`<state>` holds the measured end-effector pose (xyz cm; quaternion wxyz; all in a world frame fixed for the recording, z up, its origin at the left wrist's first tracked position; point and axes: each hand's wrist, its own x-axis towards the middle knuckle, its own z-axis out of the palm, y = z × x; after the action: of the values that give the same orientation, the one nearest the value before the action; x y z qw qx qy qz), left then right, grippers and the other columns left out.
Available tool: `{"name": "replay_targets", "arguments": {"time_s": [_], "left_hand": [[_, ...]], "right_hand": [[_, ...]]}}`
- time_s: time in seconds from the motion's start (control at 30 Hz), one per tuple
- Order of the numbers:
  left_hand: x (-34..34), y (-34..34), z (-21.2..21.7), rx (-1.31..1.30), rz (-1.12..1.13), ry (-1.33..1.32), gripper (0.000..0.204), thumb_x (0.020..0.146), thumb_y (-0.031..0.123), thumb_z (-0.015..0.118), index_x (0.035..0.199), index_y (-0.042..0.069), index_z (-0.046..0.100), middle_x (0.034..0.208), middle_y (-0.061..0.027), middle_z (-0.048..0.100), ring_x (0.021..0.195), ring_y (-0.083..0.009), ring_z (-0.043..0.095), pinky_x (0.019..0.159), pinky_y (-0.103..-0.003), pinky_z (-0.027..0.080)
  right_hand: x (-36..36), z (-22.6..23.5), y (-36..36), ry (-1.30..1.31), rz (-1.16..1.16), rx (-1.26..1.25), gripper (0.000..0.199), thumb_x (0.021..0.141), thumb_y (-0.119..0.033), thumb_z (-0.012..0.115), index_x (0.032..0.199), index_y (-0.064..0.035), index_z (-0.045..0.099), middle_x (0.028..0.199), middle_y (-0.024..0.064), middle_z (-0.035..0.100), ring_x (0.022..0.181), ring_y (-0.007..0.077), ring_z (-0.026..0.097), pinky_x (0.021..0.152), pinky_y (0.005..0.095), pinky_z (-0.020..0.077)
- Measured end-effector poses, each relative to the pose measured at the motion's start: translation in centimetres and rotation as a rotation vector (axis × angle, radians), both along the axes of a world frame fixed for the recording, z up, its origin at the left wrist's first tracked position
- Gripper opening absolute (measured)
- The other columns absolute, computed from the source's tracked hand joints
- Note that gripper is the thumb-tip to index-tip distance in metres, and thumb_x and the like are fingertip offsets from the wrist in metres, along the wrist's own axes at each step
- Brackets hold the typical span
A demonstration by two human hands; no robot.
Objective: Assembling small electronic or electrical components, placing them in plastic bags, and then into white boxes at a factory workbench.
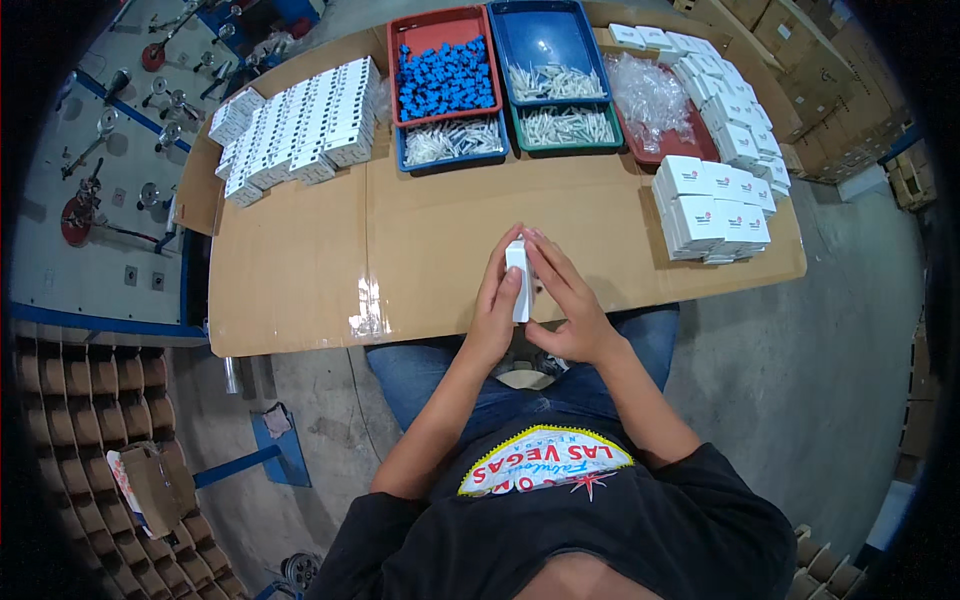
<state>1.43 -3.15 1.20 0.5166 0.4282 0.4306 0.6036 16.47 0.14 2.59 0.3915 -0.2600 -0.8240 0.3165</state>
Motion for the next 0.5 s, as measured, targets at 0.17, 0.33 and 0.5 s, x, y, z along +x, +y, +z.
{"name": "replay_targets", "arguments": {"time_s": [0.17, 0.33, 0.5], "left_hand": [[1.7, -1.1, 0.8, -0.492, -0.046, -0.61, 0.057, 0.104, 0.058, 0.041, 0.141, 0.014, 0.048, 0.125, -0.0054, 0.06, 0.114, -0.0197, 0.06, 0.097, -0.036, 0.05], [2.2, -1.4, 1.3, -0.537, -0.028, -0.617, 0.054, 0.103, 0.056, 0.045, 0.138, 0.015, 0.049, 0.121, -0.0052, 0.061, 0.111, -0.0186, 0.061, 0.095, -0.036, 0.051], [2.4, -1.6, 0.6, -0.521, -0.023, -0.638, 0.05, 0.103, 0.054, 0.048, 0.134, 0.014, 0.051, 0.116, -0.0043, 0.063, 0.106, -0.0174, 0.063, 0.091, -0.035, 0.052]], "right_hand": [[0.0, -1.7, 0.2, 0.014, 0.036, 0.022, 0.072, 0.085, -0.019, 0.068, 0.148, 0.0041, 0.042, 0.155, 0.0244, 0.039, 0.144, 0.0401, 0.039, 0.118, 0.0489, 0.0313], [-0.3, -2.5, -0.5, 0.033, -0.036, 0.033, 0.068, 0.093, -0.028, 0.064, 0.147, 0.0073, 0.043, 0.152, 0.0274, 0.042, 0.138, 0.0429, 0.046, 0.114, 0.046, 0.0365], [-0.7, -2.6, -0.4, 0.064, -0.046, 0.043, 0.068, 0.095, -0.032, 0.062, 0.147, 0.0077, 0.042, 0.15, 0.0277, 0.045, 0.135, 0.0433, 0.049, 0.112, 0.0459, 0.0395]]}}
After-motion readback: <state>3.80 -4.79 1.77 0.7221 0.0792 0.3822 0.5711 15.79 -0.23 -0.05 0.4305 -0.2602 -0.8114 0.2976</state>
